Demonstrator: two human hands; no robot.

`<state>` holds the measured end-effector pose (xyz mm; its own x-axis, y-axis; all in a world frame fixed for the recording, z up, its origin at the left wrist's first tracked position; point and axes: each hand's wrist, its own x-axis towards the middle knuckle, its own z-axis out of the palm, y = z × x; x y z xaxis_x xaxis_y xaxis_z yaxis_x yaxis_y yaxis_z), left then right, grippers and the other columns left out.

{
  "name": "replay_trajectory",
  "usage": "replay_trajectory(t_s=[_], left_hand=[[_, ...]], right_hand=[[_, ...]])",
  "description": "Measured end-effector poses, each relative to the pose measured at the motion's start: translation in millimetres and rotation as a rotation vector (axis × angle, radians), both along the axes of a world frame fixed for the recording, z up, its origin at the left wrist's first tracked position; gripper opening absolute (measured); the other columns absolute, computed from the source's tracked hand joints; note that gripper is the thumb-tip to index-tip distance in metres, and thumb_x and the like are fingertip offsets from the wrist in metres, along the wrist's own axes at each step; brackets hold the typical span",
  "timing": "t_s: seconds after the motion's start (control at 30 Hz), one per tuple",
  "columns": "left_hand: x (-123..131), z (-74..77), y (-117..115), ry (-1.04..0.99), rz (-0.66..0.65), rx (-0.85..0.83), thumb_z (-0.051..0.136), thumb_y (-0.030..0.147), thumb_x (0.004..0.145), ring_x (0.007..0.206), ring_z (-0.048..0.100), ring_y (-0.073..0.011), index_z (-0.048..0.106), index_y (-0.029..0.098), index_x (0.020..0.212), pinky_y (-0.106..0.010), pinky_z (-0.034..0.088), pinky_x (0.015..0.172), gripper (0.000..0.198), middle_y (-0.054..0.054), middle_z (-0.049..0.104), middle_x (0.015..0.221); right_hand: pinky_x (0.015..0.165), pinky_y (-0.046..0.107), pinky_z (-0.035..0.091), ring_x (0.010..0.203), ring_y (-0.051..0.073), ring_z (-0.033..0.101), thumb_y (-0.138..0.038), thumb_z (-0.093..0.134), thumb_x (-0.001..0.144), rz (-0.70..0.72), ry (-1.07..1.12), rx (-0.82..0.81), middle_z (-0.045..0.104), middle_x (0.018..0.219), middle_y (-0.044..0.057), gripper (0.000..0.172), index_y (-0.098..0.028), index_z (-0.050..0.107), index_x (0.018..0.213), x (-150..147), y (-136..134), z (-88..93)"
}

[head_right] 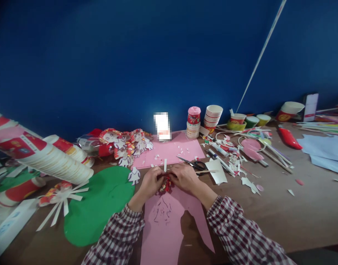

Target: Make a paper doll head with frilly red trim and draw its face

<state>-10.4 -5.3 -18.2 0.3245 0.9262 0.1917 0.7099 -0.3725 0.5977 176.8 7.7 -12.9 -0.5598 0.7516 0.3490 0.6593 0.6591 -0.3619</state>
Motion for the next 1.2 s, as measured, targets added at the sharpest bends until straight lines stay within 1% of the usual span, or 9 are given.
replay_trajectory(t_s=[0.13, 0.5, 0.7, 1.2], left_hand=[[0.7, 0.3, -0.7, 0.013, 0.018, -0.005, 0.051, 0.010, 0.076, 0.075, 0.055, -0.0141, 0.064, 0.016, 0.073, -0.024, 0.040, 0.069, 0.014, -0.003, 0.060, 0.077], [0.2, -0.3, -0.1, 0.020, 0.016, -0.003, 0.052, 0.009, 0.075, 0.078, 0.056, -0.0150, 0.065, 0.017, 0.079, -0.025, 0.041, 0.071, 0.015, -0.003, 0.062, 0.080], [0.5, -0.3, 0.4, 0.024, 0.021, -0.009, 0.052, 0.010, 0.076, 0.079, 0.056, -0.0152, 0.065, 0.017, 0.079, -0.025, 0.041, 0.072, 0.015, -0.003, 0.062, 0.081], [0.6, 1.3, 0.0, 0.016, 0.022, -0.021, 0.052, 0.011, 0.076, 0.080, 0.056, -0.0157, 0.065, 0.017, 0.079, -0.026, 0.042, 0.073, 0.014, -0.004, 0.063, 0.082]], right_hand=[[0.079, 0.027, 0.043, 0.083, 0.017, 0.060, -0.020, 0.052, 0.086, -0.027, -0.006, 0.024, 0.068, 0.086, 0.004, 0.013, -0.018, 0.065, 0.088, -1.3, -1.0, 1.8], [0.078, 0.027, 0.044, 0.083, 0.017, 0.061, -0.019, 0.052, 0.085, -0.055, -0.009, -0.036, 0.068, 0.086, 0.005, 0.013, -0.018, 0.065, 0.087, -3.0, -0.5, 4.7], [0.078, 0.027, 0.043, 0.083, 0.017, 0.061, -0.018, 0.052, 0.085, -0.063, -0.014, -0.033, 0.068, 0.086, 0.004, 0.014, -0.018, 0.065, 0.087, -3.5, -0.7, 5.3], [0.079, 0.028, 0.044, 0.083, 0.017, 0.061, -0.018, 0.050, 0.086, -0.039, 0.004, -0.015, 0.068, 0.085, 0.006, 0.015, -0.018, 0.065, 0.088, -2.6, 0.6, 2.2]])
